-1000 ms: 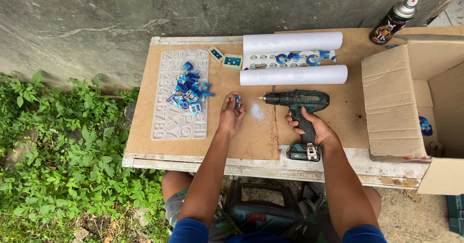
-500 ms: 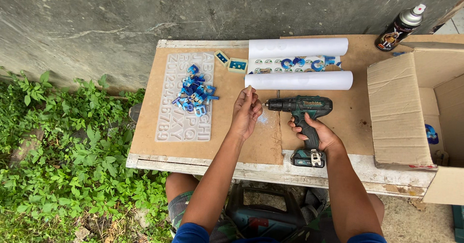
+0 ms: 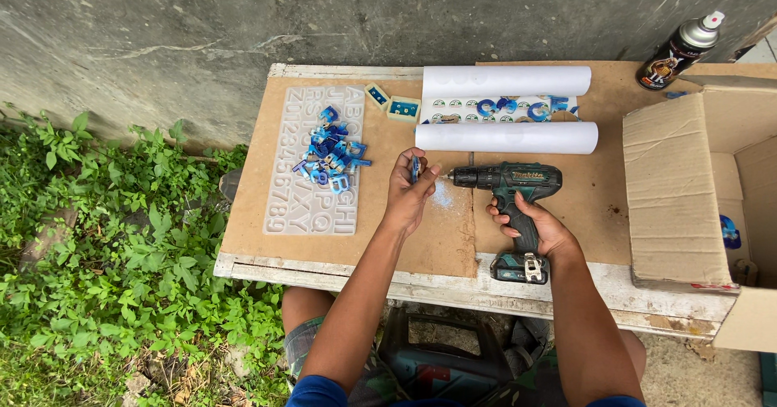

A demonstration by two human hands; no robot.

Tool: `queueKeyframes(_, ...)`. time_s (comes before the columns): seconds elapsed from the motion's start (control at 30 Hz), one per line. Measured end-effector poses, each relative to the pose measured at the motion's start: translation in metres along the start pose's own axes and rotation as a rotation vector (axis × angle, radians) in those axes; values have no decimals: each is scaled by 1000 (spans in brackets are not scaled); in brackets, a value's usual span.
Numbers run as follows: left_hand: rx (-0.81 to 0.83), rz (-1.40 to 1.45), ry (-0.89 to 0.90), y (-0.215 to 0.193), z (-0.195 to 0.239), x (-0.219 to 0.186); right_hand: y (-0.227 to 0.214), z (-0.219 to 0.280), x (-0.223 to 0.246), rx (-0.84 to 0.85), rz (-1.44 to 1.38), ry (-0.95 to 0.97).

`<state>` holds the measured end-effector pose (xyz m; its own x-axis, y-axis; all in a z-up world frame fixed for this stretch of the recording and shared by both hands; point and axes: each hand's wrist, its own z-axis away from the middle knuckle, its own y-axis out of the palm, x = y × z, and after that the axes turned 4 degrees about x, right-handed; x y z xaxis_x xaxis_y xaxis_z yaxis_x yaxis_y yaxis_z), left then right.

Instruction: The person uses a cordless drill to make holes in small blue plastic letters. They hold each letter with one hand and drill with the other, then place the finished letters onto a white foam roll on the table.

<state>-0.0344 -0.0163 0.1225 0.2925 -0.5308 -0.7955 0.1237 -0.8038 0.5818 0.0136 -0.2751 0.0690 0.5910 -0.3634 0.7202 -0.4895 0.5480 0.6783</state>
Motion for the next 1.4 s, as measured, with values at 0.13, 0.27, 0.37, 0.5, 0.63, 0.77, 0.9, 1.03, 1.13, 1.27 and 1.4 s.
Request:
queueKeyframes(0.13, -111, -419, -8, -39, 10, -1, 2, 1, 2, 22, 10, 17)
queueKeyframes(0.27, -270, -871, 72, -86, 21, -11, 3, -1, 3, 16, 34, 18)
queueKeyframes(0.37, -442, -1026, 170, -115, 16, -28, -3, -1, -1, 30, 38, 15)
queueKeyframes(0.5, -662, -1161, 247, -141, -4, -64, -7, -2, -2, 47, 37, 14)
queueKeyframes(0.63, -729, -1331, 333, -172, -34, -74, -9, -3, -2, 61, 42, 15)
queueKeyframes(0.77, -585, -1610, 236, -182, -50, -74, -11, -5, -4, 55, 54, 7)
queueKeyframes(0.9, -504, -1763, 40, -174, -55, -66, -11, -4, -3, 58, 51, 11)
queueKeyframes(1.03, -469, -1747, 108, -159, -51, -72, -7, -4, -4, 50, 33, -2)
queueKeyframes(1.13, -413, -1788, 331, -148, -48, -73, -4, -1, -2, 30, 35, 5)
queueKeyframes(1.27, -269, -1759, 443, -131, -46, -59, -6, -1, -3, 20, 21, 11)
queueKeyframes(1.4, 16, -1666, 431, -107, -50, -41, -2, -1, -1, -4, -3, 17)
